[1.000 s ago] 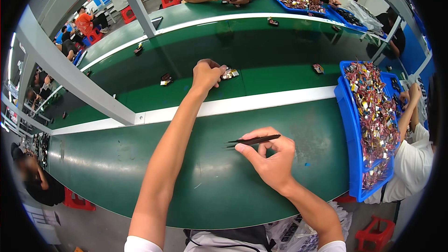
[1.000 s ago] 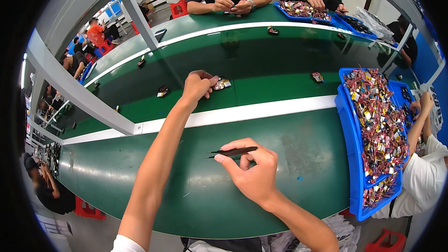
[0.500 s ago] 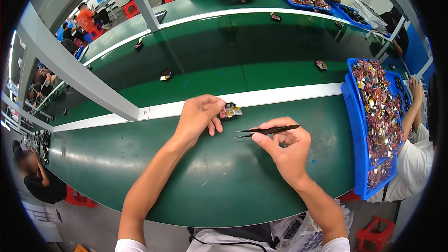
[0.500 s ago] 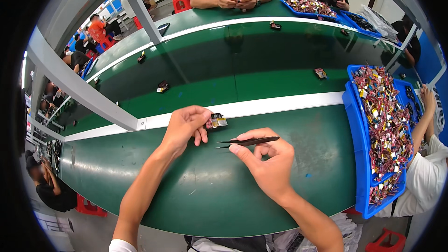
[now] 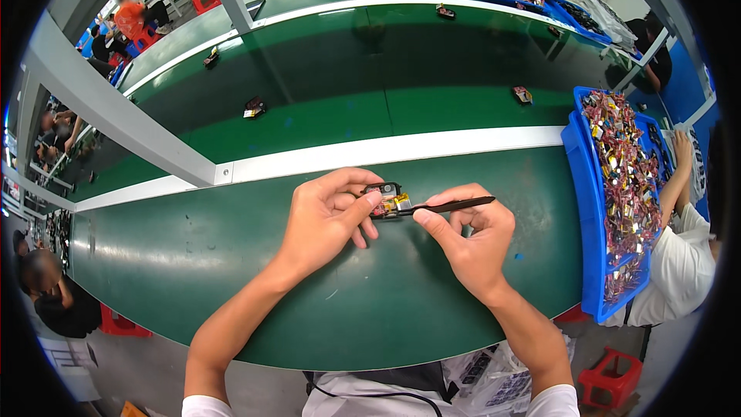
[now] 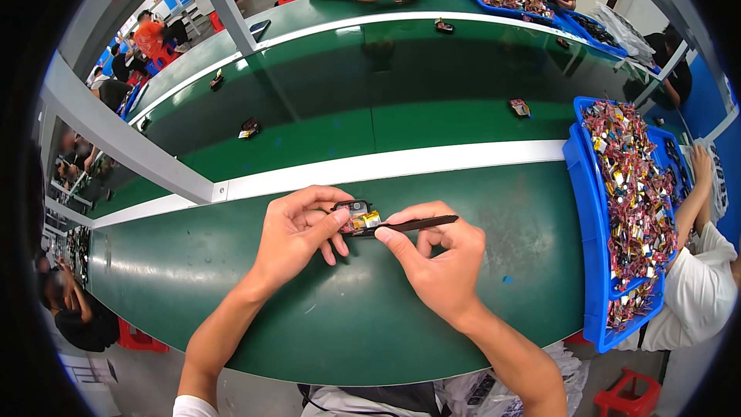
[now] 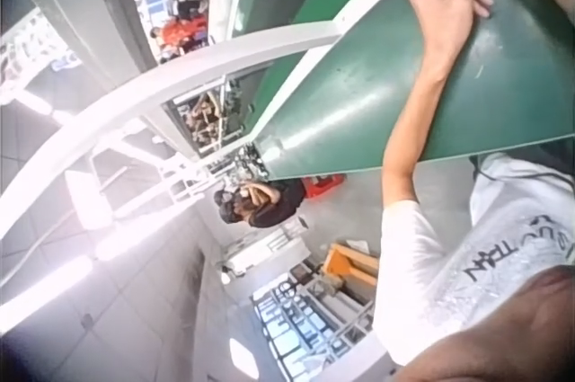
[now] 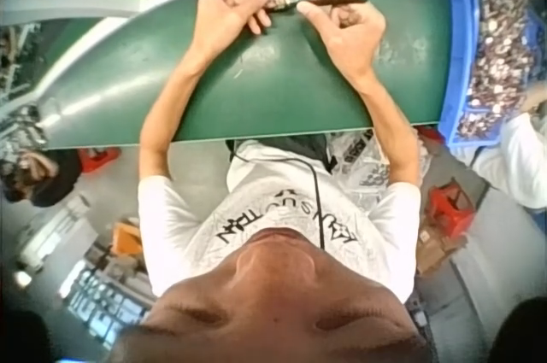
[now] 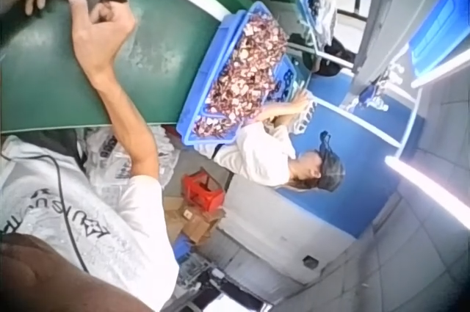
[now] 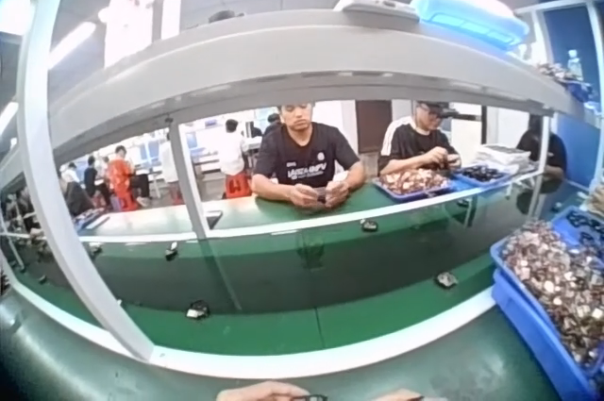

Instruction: Manually assemble components on a small circuit board or electronic part on an assembly line.

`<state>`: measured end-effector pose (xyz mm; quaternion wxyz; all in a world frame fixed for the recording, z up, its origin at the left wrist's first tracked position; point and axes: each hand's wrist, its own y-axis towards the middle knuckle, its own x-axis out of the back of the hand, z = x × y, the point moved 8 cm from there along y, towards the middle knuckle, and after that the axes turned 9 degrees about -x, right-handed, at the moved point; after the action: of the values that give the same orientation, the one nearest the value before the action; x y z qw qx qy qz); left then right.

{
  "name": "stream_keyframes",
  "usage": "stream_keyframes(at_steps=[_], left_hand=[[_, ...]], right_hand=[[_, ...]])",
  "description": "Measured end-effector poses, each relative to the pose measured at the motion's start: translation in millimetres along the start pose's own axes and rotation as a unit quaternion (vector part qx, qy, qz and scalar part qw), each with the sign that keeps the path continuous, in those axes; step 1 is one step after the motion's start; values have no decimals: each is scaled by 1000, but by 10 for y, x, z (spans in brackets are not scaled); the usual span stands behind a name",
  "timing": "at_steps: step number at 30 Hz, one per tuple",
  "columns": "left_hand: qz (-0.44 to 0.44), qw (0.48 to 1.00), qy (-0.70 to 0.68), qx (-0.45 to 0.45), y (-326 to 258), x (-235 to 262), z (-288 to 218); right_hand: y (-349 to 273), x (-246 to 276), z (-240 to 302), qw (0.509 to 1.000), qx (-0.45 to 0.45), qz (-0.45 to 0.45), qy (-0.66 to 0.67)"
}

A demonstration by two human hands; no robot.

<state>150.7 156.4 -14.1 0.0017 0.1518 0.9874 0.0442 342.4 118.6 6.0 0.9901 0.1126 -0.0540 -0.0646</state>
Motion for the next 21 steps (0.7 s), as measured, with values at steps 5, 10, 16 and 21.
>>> stream_keyframes(at_steps=[5, 10, 16, 21], left_hand=[[-5, 1000, 7, -12, -8, -12, -16], [-10, 1000, 12, -11, -28, -26, -13], [-11, 1000, -6, -25, -45, -79, -24], [-12, 1000, -4, -27, -63, -77, -12]], right_hand=[[-9, -3, -18, 1000, 0, -9, -9], [-10, -18, -27, 999, -10, -4, -31], [30, 2, -178, 990, -111, 15, 83], [33, -1, -250, 988, -122, 16, 96]])
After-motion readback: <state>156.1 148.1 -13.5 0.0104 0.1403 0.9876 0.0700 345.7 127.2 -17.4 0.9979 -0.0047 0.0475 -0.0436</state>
